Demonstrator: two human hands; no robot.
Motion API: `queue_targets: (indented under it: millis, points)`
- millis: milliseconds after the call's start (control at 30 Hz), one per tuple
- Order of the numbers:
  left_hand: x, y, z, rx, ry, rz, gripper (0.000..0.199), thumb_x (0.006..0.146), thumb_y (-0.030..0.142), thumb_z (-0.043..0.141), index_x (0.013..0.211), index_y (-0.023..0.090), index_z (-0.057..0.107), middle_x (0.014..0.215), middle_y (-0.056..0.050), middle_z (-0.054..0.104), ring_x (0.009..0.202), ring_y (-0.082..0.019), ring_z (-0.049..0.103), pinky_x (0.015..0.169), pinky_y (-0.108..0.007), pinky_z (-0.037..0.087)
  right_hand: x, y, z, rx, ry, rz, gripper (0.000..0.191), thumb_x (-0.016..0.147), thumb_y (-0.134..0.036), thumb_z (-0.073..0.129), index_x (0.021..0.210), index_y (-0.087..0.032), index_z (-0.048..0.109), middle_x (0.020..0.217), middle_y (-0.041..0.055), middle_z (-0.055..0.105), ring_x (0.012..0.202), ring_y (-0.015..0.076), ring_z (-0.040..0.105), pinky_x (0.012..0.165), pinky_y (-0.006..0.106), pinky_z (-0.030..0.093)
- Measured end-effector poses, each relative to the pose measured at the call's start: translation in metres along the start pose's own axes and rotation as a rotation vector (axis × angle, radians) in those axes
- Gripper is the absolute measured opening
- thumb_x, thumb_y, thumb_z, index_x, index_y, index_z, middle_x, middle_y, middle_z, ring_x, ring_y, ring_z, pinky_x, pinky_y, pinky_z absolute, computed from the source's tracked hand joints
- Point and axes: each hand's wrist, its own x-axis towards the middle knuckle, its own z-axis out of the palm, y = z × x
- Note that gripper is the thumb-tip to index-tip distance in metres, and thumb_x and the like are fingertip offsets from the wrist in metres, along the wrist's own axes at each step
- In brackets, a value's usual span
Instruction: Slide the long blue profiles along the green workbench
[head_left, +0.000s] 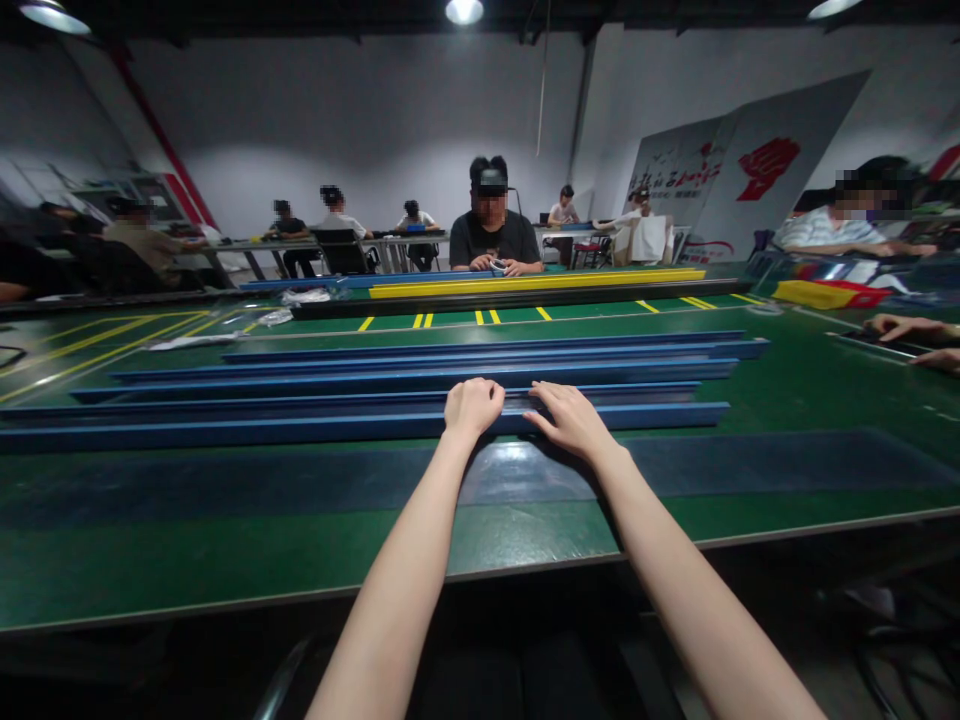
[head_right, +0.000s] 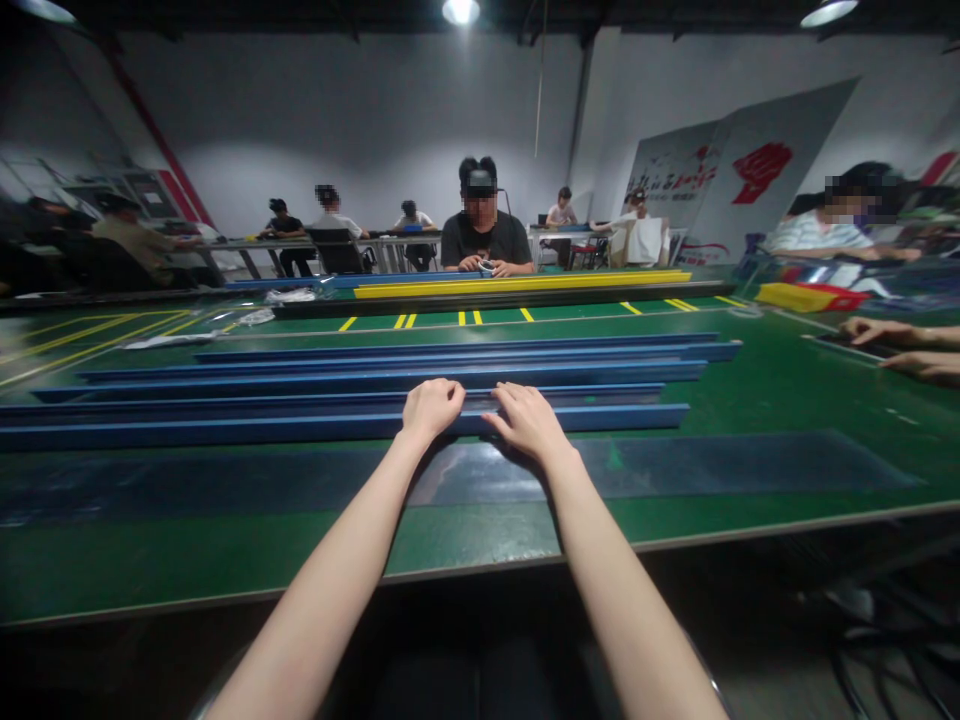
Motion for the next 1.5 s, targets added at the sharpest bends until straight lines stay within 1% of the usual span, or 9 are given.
queue_targets:
  millis: [200, 433, 600, 767, 933, 1067, 1200, 1300, 1500]
  points:
    - [0.000, -0.002, -0.006, -0.049, -0.027, -0.075, 0.040, 0.084, 0.031, 0.032, 0.081, 0.024, 0.071, 0.085, -0.005, 0.070, 0.082, -0.019, 0.063, 0.071, -0.025, 0.043, -0.010, 0.018, -0.009, 0.078, 0.051, 0.071, 0.042, 0.080, -0.046, 0.050, 0.110, -0.017, 0.056, 0.112, 0.0113, 0.062, 0.104, 0.0239, 0.055, 0.090, 0.039, 0.039]
    - [-0.001, -0.029, -0.015, -0.059, -0.051, -0.263, 0.041, 0.083, 0.039, 0.033, 0.087, 0.025, 0.072, 0.084, -0.006, 0.070, 0.084, -0.021, 0.063, 0.070, -0.025, 0.044, -0.017, 0.028, -0.013, 0.056, 0.106, 0.173, 0.049, 0.076, -0.053, 0.052, 0.110, -0.019, 0.057, 0.111, 0.0108, 0.062, 0.105, 0.0254, 0.055, 0.092, 0.043, 0.034]
    - [-0.001, -0.039, -0.016, -0.056, -0.040, -0.297, 0.042, 0.082, 0.040, 0.032, 0.090, 0.027, 0.072, 0.085, -0.007, 0.070, 0.085, -0.023, 0.063, 0.070, -0.028, 0.045, -0.019, 0.030, -0.012, 0.000, 0.088, 0.217, 0.053, 0.073, -0.059, 0.051, 0.110, -0.020, 0.057, 0.112, 0.0110, 0.062, 0.105, 0.0266, 0.054, 0.090, 0.042, 0.033]
    - [0.001, -0.034, -0.016, -0.023, -0.040, -0.253, 0.044, 0.083, 0.039, 0.031, 0.084, 0.023, 0.072, 0.083, -0.008, 0.070, 0.085, -0.024, 0.063, 0.070, -0.030, 0.046, -0.016, 0.028, -0.011, -0.051, 0.044, 0.245, 0.054, 0.074, -0.059, 0.049, 0.108, -0.017, 0.055, 0.103, 0.0111, 0.064, 0.099, 0.0263, 0.055, 0.084, 0.038, 0.035]
    - [0.002, -0.024, -0.016, 0.075, -0.026, -0.192, 0.051, 0.089, 0.035, 0.024, 0.084, 0.016, 0.071, 0.085, -0.012, 0.069, 0.085, -0.024, 0.064, 0.073, -0.030, 0.045, -0.014, 0.024, -0.014, -0.092, 0.000, 0.174, 0.042, 0.078, -0.056, 0.047, 0.096, -0.018, 0.055, 0.094, 0.0090, 0.064, 0.093, 0.0241, 0.054, 0.079, 0.034, 0.033]
    - [0.000, -0.010, -0.017, 0.097, -0.013, -0.010, 0.050, 0.091, 0.029, 0.021, 0.087, 0.014, 0.068, 0.091, -0.011, 0.068, 0.087, -0.021, 0.063, 0.079, -0.030, 0.041, -0.008, 0.016, -0.012, -0.120, -0.044, 0.098, 0.039, 0.082, -0.054, 0.044, 0.091, -0.018, 0.054, 0.092, 0.0091, 0.062, 0.092, 0.0237, 0.052, 0.076, 0.032, 0.032]
    - [-0.004, 0.005, -0.015, 0.092, -0.001, 0.161, 0.043, 0.091, 0.024, 0.023, 0.089, 0.017, 0.065, 0.094, -0.008, 0.067, 0.092, -0.019, 0.060, 0.083, -0.030, 0.038, -0.001, 0.005, -0.006, -0.174, -0.048, 0.039, 0.040, 0.083, -0.054, 0.041, 0.090, -0.017, 0.055, 0.091, 0.0105, 0.061, 0.091, 0.0242, 0.051, 0.076, 0.033, 0.031]
    - [-0.006, 0.010, -0.010, 0.098, -0.021, 0.187, 0.039, 0.091, 0.023, 0.024, 0.091, 0.017, 0.063, 0.095, -0.008, 0.066, 0.092, -0.019, 0.059, 0.082, -0.031, 0.038, 0.002, -0.002, -0.004, -0.200, -0.042, 0.013, 0.039, 0.083, -0.053, 0.041, 0.088, -0.017, 0.055, 0.089, 0.0106, 0.061, 0.090, 0.0239, 0.051, 0.076, 0.034, 0.029]
    - [-0.003, 0.007, -0.001, 0.109, -0.071, 0.173, 0.043, 0.091, 0.026, 0.024, 0.087, 0.016, 0.065, 0.091, -0.008, 0.067, 0.087, -0.020, 0.061, 0.077, -0.031, 0.042, 0.003, -0.006, -0.006, -0.150, -0.023, 0.023, 0.037, 0.084, -0.052, 0.040, 0.085, -0.018, 0.054, 0.086, 0.0087, 0.064, 0.089, 0.0227, 0.054, 0.078, 0.034, 0.028]
